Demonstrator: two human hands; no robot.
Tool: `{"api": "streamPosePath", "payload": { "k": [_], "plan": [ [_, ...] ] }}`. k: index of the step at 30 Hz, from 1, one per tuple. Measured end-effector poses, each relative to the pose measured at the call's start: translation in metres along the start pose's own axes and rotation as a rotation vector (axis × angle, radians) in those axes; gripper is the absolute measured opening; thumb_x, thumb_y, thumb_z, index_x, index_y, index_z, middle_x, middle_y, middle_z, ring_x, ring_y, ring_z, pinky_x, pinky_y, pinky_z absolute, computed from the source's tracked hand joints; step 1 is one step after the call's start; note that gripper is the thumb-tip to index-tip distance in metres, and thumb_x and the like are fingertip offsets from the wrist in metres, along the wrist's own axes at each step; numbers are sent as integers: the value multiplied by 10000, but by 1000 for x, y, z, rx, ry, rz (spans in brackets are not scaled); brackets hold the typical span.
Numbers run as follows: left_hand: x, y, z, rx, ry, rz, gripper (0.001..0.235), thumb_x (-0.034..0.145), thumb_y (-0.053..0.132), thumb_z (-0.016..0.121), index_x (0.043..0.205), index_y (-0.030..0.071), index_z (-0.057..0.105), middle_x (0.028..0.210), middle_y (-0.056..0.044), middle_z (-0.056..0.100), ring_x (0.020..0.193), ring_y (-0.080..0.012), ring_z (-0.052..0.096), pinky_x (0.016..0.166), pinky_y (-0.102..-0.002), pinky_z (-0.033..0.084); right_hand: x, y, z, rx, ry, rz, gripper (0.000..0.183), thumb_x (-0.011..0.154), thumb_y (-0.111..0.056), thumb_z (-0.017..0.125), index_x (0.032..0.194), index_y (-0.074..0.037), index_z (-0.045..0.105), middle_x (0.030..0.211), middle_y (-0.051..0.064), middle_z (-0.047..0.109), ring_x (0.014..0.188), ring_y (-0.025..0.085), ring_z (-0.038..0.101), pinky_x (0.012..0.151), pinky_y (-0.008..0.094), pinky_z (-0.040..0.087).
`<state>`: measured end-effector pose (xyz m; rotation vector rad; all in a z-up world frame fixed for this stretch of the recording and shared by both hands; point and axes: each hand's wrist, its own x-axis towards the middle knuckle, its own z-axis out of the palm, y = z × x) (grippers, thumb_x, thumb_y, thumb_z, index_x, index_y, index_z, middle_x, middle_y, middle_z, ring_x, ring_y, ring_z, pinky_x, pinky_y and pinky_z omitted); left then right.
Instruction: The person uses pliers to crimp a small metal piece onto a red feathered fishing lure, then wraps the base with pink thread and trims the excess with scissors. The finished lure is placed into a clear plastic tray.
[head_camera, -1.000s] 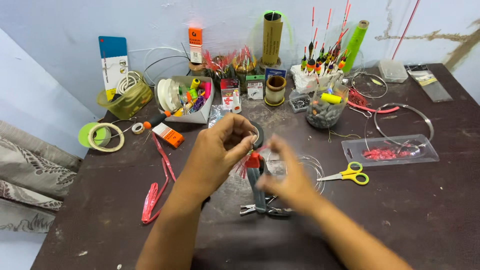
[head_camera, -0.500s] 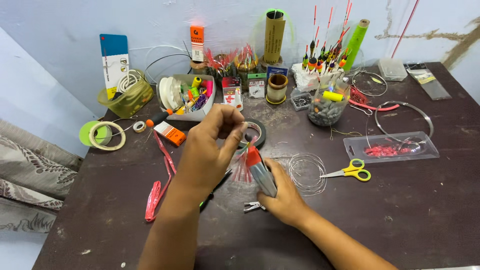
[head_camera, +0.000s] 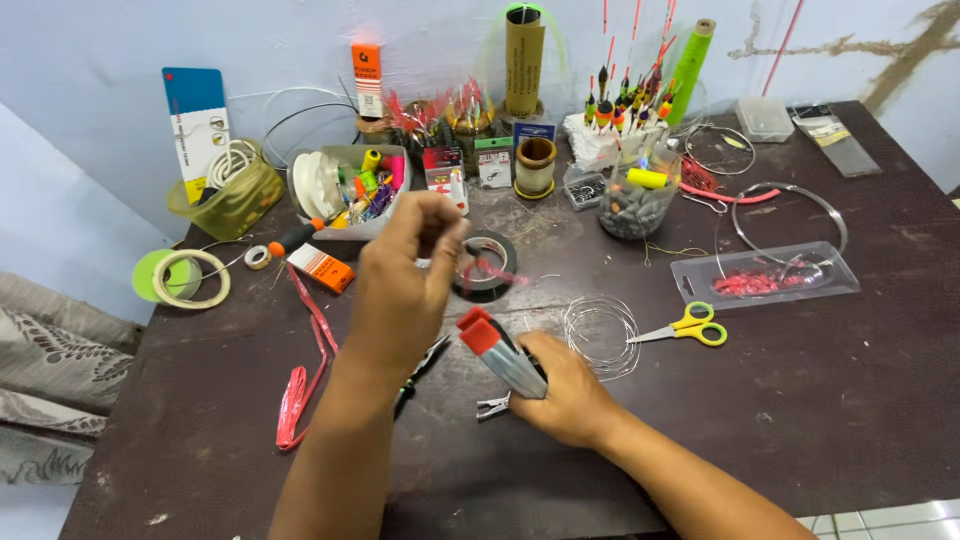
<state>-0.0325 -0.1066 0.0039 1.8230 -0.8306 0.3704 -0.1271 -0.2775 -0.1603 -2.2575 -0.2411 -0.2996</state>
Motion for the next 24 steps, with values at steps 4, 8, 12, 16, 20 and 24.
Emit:
{"api": "streamPosePath", "payload": {
  "k": [4, 8, 12, 16, 20, 24],
  "plan": [
    [4, 8, -15, -25, 101, 17, 48, 1041, 77, 594, 1087, 69, 581, 945, -47, 611, 848, -142, 590, 773, -265, 515, -10, -1, -10, 77, -21, 75, 470, 675, -193, 691, 1135, -149, 610, 1033, 45, 655, 934, 255, 639, 817, 369, 485],
    [7, 8, -29, -76, 63, -130, 89, 1041, 106, 611, 1122, 69, 603, 960, -34, 658, 860, -98, 639, 797, -224, 556, -38, 17, -45, 91, 138, 207, 774, 720, -419, 756, 1409, -158, 521, 1336, 60, 650, 1181, 242, 647, 1006, 372, 456],
    [9, -3, -32, -139, 8, -161, 92, 1031, 103, 624, 1116, 77, 600, 958, -29, 647, 846, -86, 632, 761, -209, 550, -76, 34, -130, -271, 127, 400, 656, 842, -499, 635, 1430, -221, 555, 1385, 59, 644, 1244, 264, 612, 1066, 414, 425],
    [10, 3, -31, -118, -20, -200, 86, 1028, 142, 621, 1096, 92, 609, 935, -7, 646, 826, -93, 634, 780, -231, 541, -139, 111, -180, -850, 143, 123, 734, 720, -635, 752, 1260, -146, 658, 1165, 66, 735, 1054, 283, 705, 969, 418, 536],
    [8, 4, -25, -285, -71, -241, 66, 1020, 102, 616, 1080, 76, 600, 916, -19, 636, 847, -107, 656, 779, -233, 564, -183, 164, -196, -986, 139, 265, 792, 645, -716, 716, 1241, -196, 693, 1197, 2, 732, 1123, 219, 693, 1114, 426, 518],
    [4, 4, -13, -379, -105, -251, 110, 1014, 49, 623, 1118, 74, 598, 943, -27, 654, 839, -98, 655, 732, -212, 545, -192, 179, -200, -972, 69, 347, 839, 646, -726, 710, 1356, -286, 633, 1301, -105, 697, 1276, 152, 631, 1167, 480, 463]
  ]
}}
